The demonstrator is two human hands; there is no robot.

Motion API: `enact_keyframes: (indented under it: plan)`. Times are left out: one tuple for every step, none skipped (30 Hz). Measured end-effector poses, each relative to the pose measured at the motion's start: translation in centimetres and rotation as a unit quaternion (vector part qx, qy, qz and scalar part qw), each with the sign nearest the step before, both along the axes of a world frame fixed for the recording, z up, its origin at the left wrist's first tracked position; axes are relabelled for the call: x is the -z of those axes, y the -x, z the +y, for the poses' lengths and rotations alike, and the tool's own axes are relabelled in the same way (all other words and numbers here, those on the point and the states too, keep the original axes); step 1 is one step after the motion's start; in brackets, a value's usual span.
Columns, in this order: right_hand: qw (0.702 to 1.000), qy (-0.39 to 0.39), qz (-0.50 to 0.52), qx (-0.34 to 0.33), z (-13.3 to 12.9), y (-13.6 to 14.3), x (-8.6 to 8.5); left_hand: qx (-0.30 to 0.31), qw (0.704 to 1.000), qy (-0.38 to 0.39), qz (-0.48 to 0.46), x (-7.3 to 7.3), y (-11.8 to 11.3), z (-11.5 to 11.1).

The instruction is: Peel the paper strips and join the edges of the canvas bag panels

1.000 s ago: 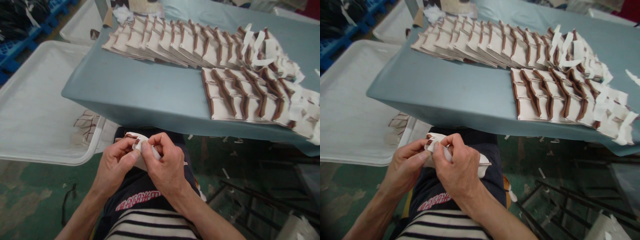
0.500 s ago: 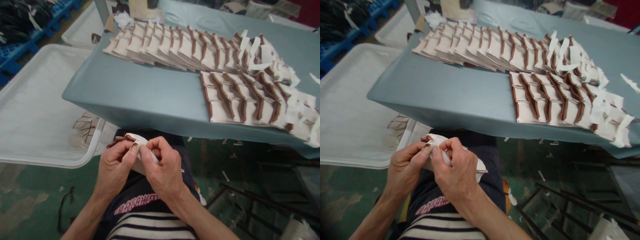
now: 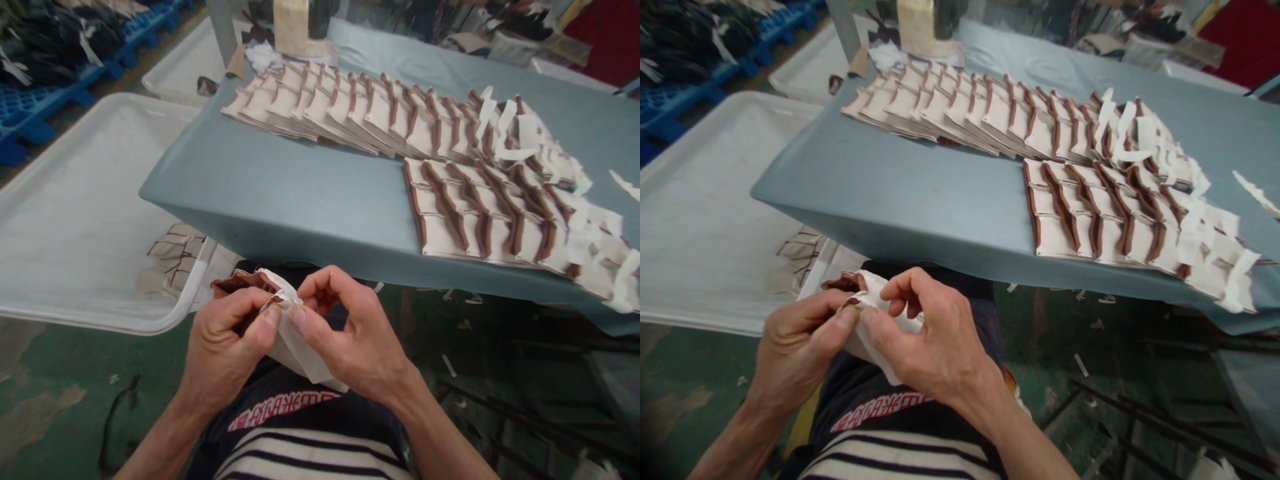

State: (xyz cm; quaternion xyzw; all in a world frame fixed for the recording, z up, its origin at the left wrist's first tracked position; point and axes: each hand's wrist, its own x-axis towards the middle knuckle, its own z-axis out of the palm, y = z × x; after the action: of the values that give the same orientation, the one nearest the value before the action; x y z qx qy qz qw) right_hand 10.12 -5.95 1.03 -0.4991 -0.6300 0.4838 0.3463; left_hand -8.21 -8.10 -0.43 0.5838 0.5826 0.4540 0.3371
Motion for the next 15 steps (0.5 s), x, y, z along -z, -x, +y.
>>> enact_keyframes:
  plan:
    - [1.000,0.020,0.010,-0.007,0.1,0.1,0.0,0.001,1.000,-0.003,0.002,-0.1,0.0,-0.1]
    - [0.999,0.041,0.022,-0.015,0.2,0.2,0.0,0.004,1.000,-0.008,0.003,-0.2,-0.1,-0.3]
    - [0.997,0.062,0.036,-0.025,0.3,0.3,0.0,0.009,1.000,-0.012,0.004,-0.2,-0.1,-0.4]
    - [0.995,0.082,0.054,-0.036,0.4,0.3,0.1,0.018,1.000,-0.018,0.005,-0.2,-0.1,-0.6]
    - [0.991,0.103,0.073,-0.048,0.5,0.3,0.1,0.027,0.999,-0.027,0.008,-0.1,-0.1,-0.7]
    - [0.986,0.123,0.093,-0.059,0.7,0.3,0.2,0.036,0.999,-0.038,0.011,0.0,-0.1,-0.9]
    - [0.981,0.143,0.114,-0.066,0.8,0.3,0.2,0.046,0.998,-0.048,0.016,0.2,-0.1,-1.0]
    - [0.974,0.165,0.135,-0.074,0.9,0.2,0.3,0.054,0.997,-0.056,0.021,0.4,-0.1,-1.1]
    - [0.966,0.189,0.157,-0.082,1.1,0.2,0.5,0.065,0.996,-0.062,0.027,0.5,-0.1,-1.1]
    - [0.956,0.214,0.181,-0.090,1.1,0.1,0.7,0.078,0.994,-0.068,0.032,0.5,0.0,-1.1]
    - [0.944,0.238,0.208,-0.099,1.2,0.1,1.1,0.093,0.993,-0.070,0.035,0.5,0.0,-1.1]
    - [0.931,0.260,0.235,-0.107,1.2,0.1,1.5,0.108,0.991,-0.071,0.036,0.5,0.1,-1.0]
    - [0.917,0.279,0.262,-0.112,1.2,0.1,1.9,0.123,0.989,-0.072,0.034,0.4,0.1,-0.9]
    - [0.904,0.295,0.288,-0.114,1.1,0.1,2.4,0.136,0.987,-0.073,0.030,0.2,0.2,-0.8]
    - [0.891,0.309,0.311,-0.114,1.0,0.2,2.8,0.149,0.986,-0.072,0.027,0.1,0.4,-0.7]
